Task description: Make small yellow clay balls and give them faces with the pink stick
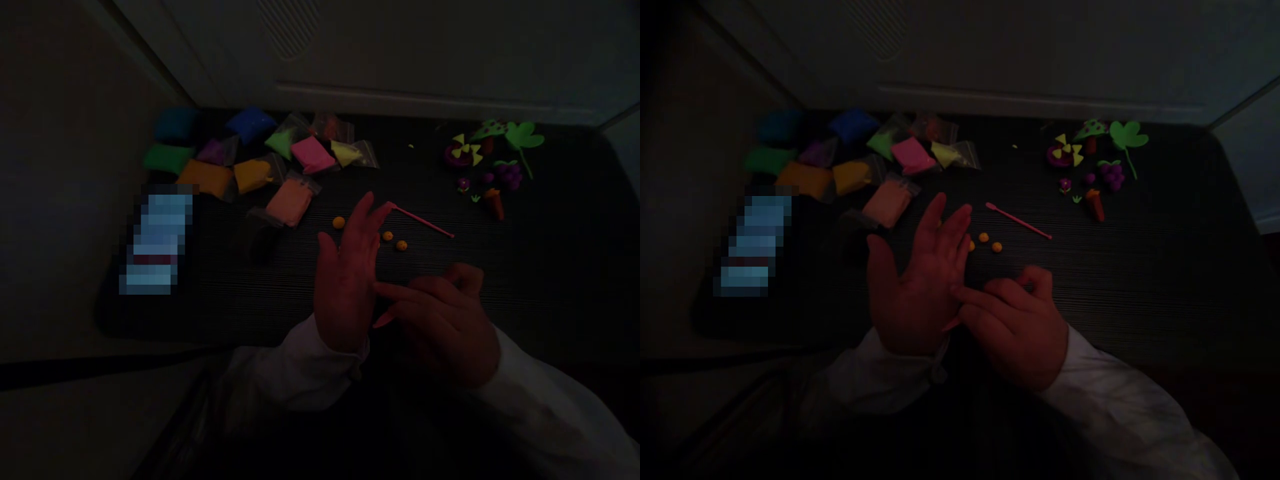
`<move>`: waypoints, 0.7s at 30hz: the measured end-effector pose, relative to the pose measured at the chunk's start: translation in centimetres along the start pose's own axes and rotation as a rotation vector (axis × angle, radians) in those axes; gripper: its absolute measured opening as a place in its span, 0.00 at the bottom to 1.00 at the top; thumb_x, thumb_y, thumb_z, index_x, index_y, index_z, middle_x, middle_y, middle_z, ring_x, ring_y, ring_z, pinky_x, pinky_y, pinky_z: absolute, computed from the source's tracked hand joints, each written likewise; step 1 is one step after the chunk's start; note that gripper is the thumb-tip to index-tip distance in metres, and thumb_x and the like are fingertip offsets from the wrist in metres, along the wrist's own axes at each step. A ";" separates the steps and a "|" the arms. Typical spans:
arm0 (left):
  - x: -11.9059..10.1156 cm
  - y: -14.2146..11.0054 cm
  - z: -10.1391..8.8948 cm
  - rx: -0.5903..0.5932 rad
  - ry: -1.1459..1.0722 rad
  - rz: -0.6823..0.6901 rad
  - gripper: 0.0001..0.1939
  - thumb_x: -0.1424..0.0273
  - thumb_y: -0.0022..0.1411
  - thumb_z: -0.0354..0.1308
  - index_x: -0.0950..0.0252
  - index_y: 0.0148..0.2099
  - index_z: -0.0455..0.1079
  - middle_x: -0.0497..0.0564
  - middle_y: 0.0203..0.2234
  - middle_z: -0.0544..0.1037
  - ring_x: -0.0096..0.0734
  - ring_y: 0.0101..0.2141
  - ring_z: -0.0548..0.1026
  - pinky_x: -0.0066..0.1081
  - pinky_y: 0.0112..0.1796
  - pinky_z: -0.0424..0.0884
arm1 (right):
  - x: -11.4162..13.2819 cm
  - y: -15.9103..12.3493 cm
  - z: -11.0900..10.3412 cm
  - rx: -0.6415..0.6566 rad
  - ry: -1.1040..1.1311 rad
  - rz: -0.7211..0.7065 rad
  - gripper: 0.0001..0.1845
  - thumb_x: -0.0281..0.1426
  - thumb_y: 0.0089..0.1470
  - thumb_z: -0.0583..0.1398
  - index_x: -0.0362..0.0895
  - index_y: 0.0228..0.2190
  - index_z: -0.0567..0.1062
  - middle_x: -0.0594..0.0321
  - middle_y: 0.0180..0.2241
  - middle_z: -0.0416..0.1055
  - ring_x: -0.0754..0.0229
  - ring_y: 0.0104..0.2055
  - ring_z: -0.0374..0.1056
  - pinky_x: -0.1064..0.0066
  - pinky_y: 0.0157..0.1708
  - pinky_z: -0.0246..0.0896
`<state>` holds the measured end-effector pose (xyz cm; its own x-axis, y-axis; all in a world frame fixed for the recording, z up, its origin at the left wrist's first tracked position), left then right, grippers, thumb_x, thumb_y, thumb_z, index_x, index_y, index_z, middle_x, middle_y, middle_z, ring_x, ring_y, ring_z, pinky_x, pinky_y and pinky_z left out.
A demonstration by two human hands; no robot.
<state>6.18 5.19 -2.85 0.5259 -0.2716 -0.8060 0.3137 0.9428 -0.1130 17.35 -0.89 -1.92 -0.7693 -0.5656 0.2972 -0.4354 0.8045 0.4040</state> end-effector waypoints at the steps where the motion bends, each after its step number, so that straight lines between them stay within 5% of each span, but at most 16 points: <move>1: 0.0 0.1 0.0 -0.003 -0.006 0.002 0.32 0.49 0.60 0.23 0.51 0.50 0.62 0.43 0.50 0.69 0.32 0.58 0.55 0.39 0.55 0.54 | -0.1 0.0 0.1 0.009 0.003 0.000 0.08 0.25 0.52 0.54 0.46 0.33 0.71 0.67 0.42 0.74 0.63 0.36 0.66 0.61 0.36 0.44; 13: -0.1 0.5 -0.1 0.026 -0.089 0.000 0.29 0.49 0.60 0.29 0.55 0.50 0.63 0.44 0.52 0.67 0.30 0.59 0.54 0.36 0.59 0.46 | -1.6 -0.6 -0.4 0.040 -0.030 0.079 0.07 0.25 0.52 0.55 0.47 0.34 0.69 0.64 0.41 0.74 0.60 0.35 0.67 0.57 0.38 0.45; 19: -1.1 -0.6 -1.3 -0.076 0.308 0.086 0.06 0.67 0.56 0.56 0.58 0.35 0.72 0.46 0.35 0.76 0.33 0.45 0.70 0.34 0.50 0.62 | -1.8 -0.8 -1.3 -0.041 -0.068 0.060 0.08 0.25 0.50 0.57 0.46 0.35 0.68 0.61 0.40 0.74 0.57 0.35 0.68 0.57 0.37 0.47; 21: -2.0 -1.3 -1.7 -0.050 0.619 0.080 0.03 0.69 0.54 0.58 0.59 0.31 0.73 0.47 0.31 0.76 0.33 0.40 0.71 0.32 0.45 0.65 | -1.6 -0.9 -1.9 -0.118 -0.077 0.056 0.10 0.24 0.49 0.58 0.46 0.36 0.69 0.61 0.39 0.74 0.57 0.35 0.69 0.57 0.38 0.48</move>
Point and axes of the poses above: each hand's wrist, its own y-axis towards the middle knuckle, its own z-axis out of the palm, x = y × z, the point moved 2 cm from there along y, towards the middle knuckle
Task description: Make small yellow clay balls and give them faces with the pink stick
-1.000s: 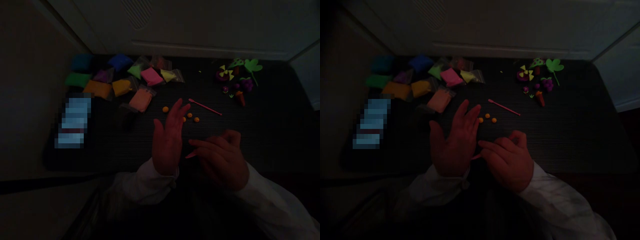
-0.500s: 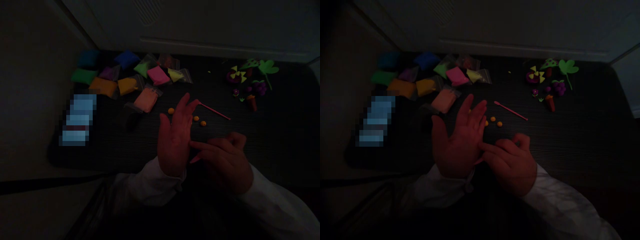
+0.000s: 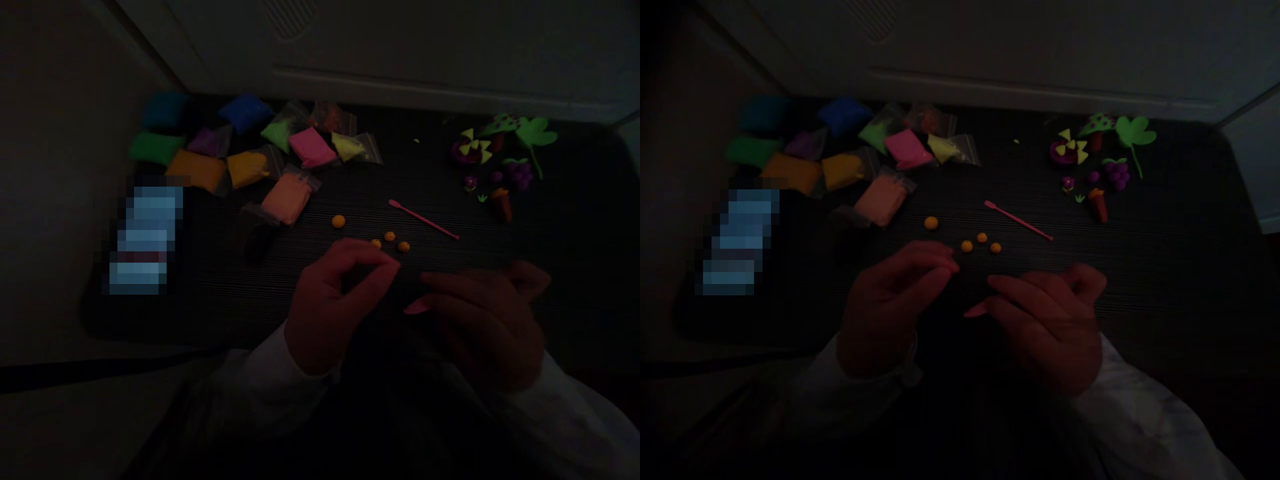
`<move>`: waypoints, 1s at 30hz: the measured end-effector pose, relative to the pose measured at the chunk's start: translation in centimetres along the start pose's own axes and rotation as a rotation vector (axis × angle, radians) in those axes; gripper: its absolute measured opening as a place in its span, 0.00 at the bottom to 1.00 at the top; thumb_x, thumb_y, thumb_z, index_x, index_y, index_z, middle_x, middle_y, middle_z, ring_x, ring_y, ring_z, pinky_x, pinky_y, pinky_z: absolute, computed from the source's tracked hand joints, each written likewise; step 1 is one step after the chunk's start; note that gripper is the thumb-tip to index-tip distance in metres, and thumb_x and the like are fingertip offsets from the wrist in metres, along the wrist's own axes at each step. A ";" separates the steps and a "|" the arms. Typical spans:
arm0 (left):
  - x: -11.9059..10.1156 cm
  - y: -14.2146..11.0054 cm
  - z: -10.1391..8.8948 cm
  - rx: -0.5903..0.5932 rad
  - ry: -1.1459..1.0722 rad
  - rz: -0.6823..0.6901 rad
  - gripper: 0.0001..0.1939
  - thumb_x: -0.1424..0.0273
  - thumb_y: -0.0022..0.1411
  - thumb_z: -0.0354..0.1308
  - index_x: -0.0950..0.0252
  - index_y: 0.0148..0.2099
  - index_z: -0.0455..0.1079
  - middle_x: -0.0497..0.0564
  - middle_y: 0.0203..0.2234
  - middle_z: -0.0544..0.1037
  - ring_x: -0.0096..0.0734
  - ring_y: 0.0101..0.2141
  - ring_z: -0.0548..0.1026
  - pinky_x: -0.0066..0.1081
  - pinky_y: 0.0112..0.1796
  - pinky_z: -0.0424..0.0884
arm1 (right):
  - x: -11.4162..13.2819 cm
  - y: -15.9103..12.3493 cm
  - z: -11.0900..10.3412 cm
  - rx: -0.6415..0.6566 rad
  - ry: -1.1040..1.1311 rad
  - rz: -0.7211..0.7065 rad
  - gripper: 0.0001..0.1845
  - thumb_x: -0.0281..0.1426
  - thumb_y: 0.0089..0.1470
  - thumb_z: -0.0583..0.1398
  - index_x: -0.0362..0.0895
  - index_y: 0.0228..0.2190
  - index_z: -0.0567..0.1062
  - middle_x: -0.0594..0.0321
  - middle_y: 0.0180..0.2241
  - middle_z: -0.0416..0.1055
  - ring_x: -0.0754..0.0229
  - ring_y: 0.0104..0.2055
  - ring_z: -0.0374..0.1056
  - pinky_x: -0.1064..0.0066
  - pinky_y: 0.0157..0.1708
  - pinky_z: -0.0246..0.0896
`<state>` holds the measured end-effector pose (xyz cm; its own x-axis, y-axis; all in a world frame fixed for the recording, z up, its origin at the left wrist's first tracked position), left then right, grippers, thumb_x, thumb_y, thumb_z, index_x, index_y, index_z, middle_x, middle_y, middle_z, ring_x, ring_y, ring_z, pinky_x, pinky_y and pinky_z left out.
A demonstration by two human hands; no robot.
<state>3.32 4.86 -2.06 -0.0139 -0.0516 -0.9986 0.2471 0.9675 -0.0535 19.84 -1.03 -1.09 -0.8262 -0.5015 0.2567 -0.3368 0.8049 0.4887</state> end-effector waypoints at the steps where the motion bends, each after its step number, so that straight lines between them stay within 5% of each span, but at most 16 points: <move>1: -0.3 -0.3 -0.4 0.038 0.102 0.013 0.03 0.70 0.53 0.59 0.59 0.30 0.74 0.47 0.31 0.76 0.33 0.39 0.71 0.33 0.44 0.65 | 0.1 0.0 -0.3 -0.029 -0.008 0.003 0.11 0.24 0.48 0.59 0.46 0.36 0.69 0.61 0.38 0.74 0.57 0.35 0.69 0.57 0.38 0.48; 8: -2.0 -1.7 -1.8 0.199 0.328 0.083 0.06 0.72 0.51 0.60 0.60 0.33 0.75 0.48 0.31 0.75 0.31 0.36 0.72 0.29 0.39 0.66 | 0.8 -0.3 -1.3 -0.036 -0.068 0.028 0.13 0.27 0.47 0.62 0.49 0.37 0.71 0.63 0.37 0.74 0.57 0.36 0.69 0.57 0.38 0.50; 14: -1.7 -1.8 -1.7 0.241 0.214 -0.103 0.06 0.70 0.54 0.57 0.60 0.30 0.76 0.48 0.28 0.75 0.28 0.30 0.73 0.27 0.33 0.68 | 1.3 0.0 -1.8 -0.002 -0.111 -0.062 0.14 0.26 0.47 0.62 0.50 0.38 0.72 0.64 0.39 0.73 0.57 0.37 0.69 0.59 0.37 0.52; 30: -0.9 -2.4 -1.6 0.281 0.049 -0.298 0.06 0.67 0.52 0.60 0.62 0.31 0.76 0.46 0.28 0.76 0.26 0.31 0.72 0.25 0.33 0.65 | 1.7 -0.6 -1.7 0.014 -0.134 -0.167 0.18 0.31 0.48 0.61 0.50 0.43 0.70 0.63 0.46 0.70 0.56 0.42 0.67 0.61 0.37 0.61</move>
Point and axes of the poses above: each hand's wrist, its own y-axis towards the middle knuckle, its own z-axis out of the palm, x = y × z, the point moved 2 cm from there along y, towards the middle knuckle
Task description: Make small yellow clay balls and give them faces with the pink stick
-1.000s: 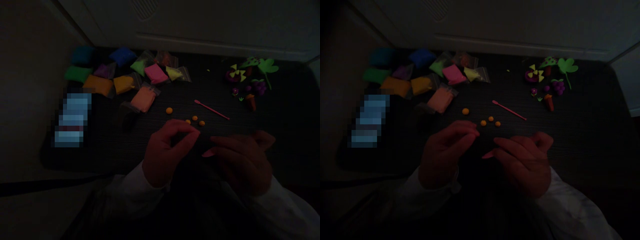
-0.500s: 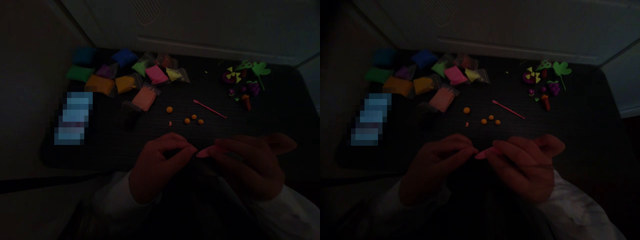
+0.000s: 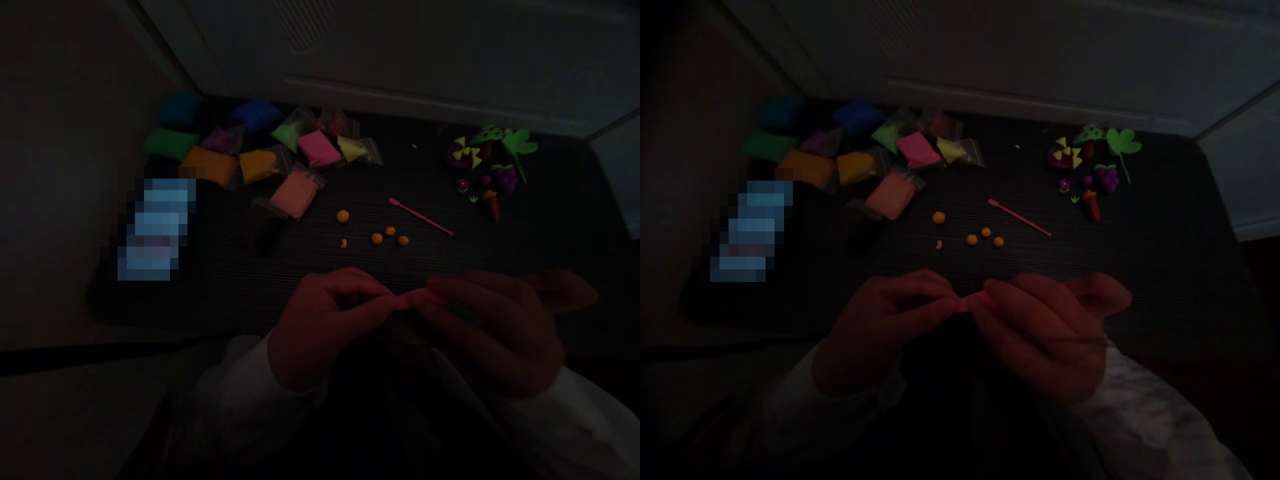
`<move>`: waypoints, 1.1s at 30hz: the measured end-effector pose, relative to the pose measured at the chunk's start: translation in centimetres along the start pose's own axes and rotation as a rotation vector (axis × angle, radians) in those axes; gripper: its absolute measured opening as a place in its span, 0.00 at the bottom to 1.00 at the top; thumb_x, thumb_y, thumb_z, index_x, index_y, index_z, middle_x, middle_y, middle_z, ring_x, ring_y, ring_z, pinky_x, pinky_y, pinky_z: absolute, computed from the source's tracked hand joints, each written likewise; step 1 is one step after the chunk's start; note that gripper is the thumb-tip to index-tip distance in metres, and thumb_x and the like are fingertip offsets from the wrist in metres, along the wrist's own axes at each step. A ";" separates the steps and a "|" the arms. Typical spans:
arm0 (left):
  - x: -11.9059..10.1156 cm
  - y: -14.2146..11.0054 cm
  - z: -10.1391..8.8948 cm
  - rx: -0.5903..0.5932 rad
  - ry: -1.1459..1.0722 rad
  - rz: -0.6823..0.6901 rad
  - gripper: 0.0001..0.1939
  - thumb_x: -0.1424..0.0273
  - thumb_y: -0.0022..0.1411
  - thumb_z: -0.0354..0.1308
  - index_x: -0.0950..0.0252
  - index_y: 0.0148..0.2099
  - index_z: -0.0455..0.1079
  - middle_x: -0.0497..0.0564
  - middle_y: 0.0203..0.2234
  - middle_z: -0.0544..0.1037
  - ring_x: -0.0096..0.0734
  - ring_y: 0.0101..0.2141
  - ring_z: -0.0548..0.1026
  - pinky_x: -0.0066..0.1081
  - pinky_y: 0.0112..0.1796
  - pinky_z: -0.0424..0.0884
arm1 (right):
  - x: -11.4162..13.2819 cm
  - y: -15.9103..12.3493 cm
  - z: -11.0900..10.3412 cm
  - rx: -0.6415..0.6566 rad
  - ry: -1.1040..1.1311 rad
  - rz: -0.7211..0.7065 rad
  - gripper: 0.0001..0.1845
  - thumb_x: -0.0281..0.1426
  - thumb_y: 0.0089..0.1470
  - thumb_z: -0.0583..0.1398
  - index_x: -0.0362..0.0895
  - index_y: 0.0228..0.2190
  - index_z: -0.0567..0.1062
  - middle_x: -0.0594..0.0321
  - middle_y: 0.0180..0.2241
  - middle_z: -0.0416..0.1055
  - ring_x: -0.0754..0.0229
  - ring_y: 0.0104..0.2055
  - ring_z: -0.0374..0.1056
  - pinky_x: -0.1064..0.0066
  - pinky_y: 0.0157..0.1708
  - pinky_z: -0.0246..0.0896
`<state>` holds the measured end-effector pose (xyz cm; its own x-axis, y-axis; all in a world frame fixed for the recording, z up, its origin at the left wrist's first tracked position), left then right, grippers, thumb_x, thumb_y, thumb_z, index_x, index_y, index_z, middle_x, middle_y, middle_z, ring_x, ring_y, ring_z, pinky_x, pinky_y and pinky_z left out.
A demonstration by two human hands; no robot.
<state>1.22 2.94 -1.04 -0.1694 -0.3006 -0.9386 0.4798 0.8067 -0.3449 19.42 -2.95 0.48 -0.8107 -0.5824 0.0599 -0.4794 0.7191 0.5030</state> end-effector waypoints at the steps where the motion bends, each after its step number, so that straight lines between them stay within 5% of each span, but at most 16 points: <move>1: 0.2 0.0 0.0 0.010 -0.040 -0.018 0.05 0.68 0.52 0.59 0.62 0.31 0.76 0.46 0.28 0.76 0.26 0.31 0.72 0.25 0.33 0.65 | 0.1 0.0 0.0 0.005 0.001 -0.008 0.17 0.31 0.49 0.60 0.49 0.43 0.70 0.62 0.45 0.70 0.56 0.42 0.67 0.61 0.36 0.61; 5: 0.9 0.3 0.1 0.047 -0.235 -0.116 0.04 0.69 0.52 0.60 0.63 0.29 0.76 0.46 0.28 0.76 0.25 0.30 0.72 0.25 0.32 0.64 | 0.3 -0.1 0.0 -0.002 -0.012 0.020 0.14 0.32 0.51 0.58 0.49 0.42 0.71 0.61 0.43 0.71 0.56 0.42 0.66 0.61 0.36 0.59; 11: 1.5 1.3 -0.4 -0.005 -0.434 -0.128 0.02 0.72 0.48 0.62 0.64 0.26 0.76 0.46 0.26 0.76 0.24 0.30 0.70 0.24 0.33 0.63 | -2.4 -2.8 1.1 -0.064 -0.148 0.297 0.10 0.29 0.52 0.58 0.49 0.38 0.71 0.62 0.37 0.73 0.58 0.37 0.68 0.59 0.40 0.51; 19: 1.6 1.8 0.4 0.086 -0.989 -0.105 0.06 0.70 0.50 0.61 0.67 0.24 0.72 0.47 0.21 0.71 0.26 0.26 0.68 0.29 0.30 0.61 | -6.1 -7.4 4.3 0.100 -0.294 0.654 0.12 0.34 0.55 0.51 0.48 0.38 0.73 0.60 0.37 0.74 0.56 0.37 0.69 0.59 0.39 0.53; 26: 1.5 1.0 1.0 0.190 -1.211 -0.153 0.08 0.70 0.53 0.58 0.67 0.24 0.69 0.47 0.22 0.68 0.26 0.27 0.68 0.29 0.31 0.60 | -6.5 -7.4 5.0 0.131 -0.240 0.657 0.13 0.33 0.54 0.53 0.47 0.39 0.74 0.58 0.38 0.73 0.55 0.37 0.68 0.62 0.36 0.60; 33: 0.8 -0.8 1.6 0.151 -1.266 -0.097 0.09 0.71 0.56 0.56 0.68 0.25 0.68 0.46 0.22 0.68 0.26 0.26 0.67 0.28 0.30 0.60 | -6.8 -7.0 5.5 0.125 -0.247 0.641 0.14 0.31 0.54 0.53 0.48 0.41 0.74 0.58 0.38 0.71 0.57 0.37 0.66 0.63 0.37 0.62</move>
Point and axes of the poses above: each hand's wrist, its own y-axis towards the middle knuckle, its own z-axis out of the palm, x = y × z, the point moved 2 cm from there along y, towards the middle knuckle
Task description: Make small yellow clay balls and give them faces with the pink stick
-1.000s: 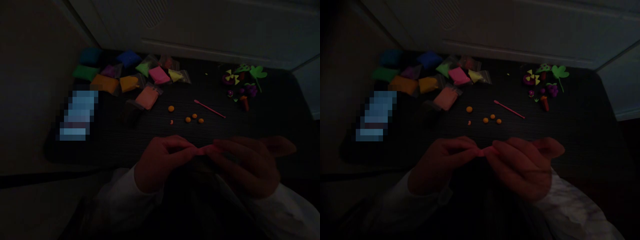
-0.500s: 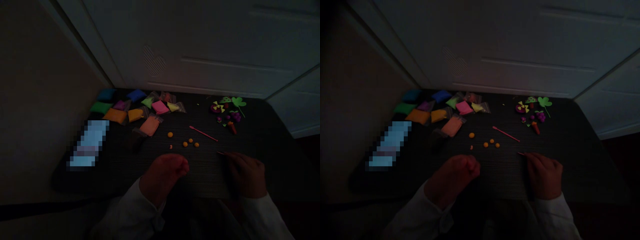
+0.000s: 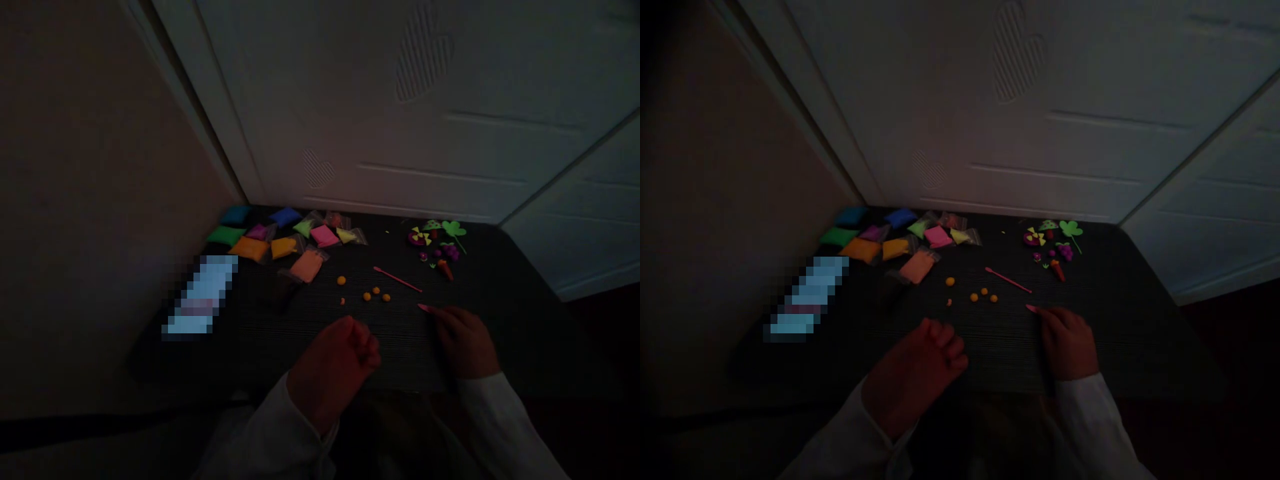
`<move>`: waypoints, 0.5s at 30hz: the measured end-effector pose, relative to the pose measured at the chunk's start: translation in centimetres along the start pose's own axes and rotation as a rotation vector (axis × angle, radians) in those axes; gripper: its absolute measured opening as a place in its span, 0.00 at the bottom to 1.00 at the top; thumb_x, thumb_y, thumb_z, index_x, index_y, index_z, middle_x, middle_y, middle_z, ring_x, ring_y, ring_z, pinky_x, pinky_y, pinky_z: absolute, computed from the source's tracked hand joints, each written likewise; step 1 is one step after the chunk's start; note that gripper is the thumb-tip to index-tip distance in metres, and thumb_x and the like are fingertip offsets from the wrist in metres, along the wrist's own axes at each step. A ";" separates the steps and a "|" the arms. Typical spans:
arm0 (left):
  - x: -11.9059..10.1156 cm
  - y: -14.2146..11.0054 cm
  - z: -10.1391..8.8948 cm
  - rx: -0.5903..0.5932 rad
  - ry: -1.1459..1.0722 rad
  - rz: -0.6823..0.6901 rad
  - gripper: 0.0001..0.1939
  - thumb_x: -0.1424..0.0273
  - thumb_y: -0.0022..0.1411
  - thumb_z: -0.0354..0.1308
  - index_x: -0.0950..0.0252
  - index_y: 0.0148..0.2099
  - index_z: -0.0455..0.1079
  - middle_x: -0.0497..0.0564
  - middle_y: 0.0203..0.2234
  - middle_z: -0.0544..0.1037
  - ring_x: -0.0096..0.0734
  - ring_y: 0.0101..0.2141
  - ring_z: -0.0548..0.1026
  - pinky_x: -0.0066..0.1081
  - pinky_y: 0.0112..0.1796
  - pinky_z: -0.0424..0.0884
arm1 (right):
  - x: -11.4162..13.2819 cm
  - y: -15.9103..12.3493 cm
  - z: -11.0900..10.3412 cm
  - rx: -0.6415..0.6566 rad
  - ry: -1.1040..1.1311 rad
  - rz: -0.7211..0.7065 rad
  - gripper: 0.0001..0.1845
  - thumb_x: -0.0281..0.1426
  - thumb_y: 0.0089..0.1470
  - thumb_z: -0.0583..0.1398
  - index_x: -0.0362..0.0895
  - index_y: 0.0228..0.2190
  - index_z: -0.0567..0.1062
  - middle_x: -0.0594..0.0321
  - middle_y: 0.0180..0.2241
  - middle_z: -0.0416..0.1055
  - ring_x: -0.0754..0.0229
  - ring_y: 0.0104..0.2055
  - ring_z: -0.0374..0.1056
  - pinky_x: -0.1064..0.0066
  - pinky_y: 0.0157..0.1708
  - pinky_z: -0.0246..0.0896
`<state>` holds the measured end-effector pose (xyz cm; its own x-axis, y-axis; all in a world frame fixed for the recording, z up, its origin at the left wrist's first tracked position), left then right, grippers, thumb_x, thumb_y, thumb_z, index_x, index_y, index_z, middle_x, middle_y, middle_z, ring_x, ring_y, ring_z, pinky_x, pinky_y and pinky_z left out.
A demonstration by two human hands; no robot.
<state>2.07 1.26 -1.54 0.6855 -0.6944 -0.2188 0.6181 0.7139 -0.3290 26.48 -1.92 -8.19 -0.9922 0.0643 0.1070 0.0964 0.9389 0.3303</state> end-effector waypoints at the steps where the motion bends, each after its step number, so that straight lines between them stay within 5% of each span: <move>1: 0.1 -0.3 0.3 -0.007 -0.006 0.009 0.09 0.70 0.56 0.55 0.68 0.25 0.68 0.46 0.21 0.67 0.25 0.25 0.67 0.28 0.30 0.60 | 0.0 0.1 0.0 -0.005 0.001 0.004 0.14 0.31 0.54 0.53 0.48 0.40 0.74 0.58 0.38 0.71 0.57 0.37 0.66 0.63 0.38 0.62; 15: 1.2 -3.7 1.7 0.039 0.033 0.127 0.07 0.72 0.54 0.58 0.67 0.26 0.66 0.45 0.22 0.66 0.25 0.26 0.65 0.28 0.29 0.61 | -0.5 0.5 1.5 0.051 0.020 0.042 0.16 0.36 0.55 0.54 0.43 0.44 0.66 0.57 0.46 0.65 0.59 0.43 0.65 0.60 0.41 0.64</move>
<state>1.28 -2.06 0.96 0.7467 -0.6004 -0.2863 0.5424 0.7987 -0.2606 26.89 -0.98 -9.51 -0.9855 0.0982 0.1383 0.1336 0.9516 0.2767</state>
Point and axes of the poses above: each hand's wrist, its own y-axis towards the middle knuckle, its own z-axis out of the palm, x = y × z, the point moved 2 cm from there along y, towards the middle knuckle
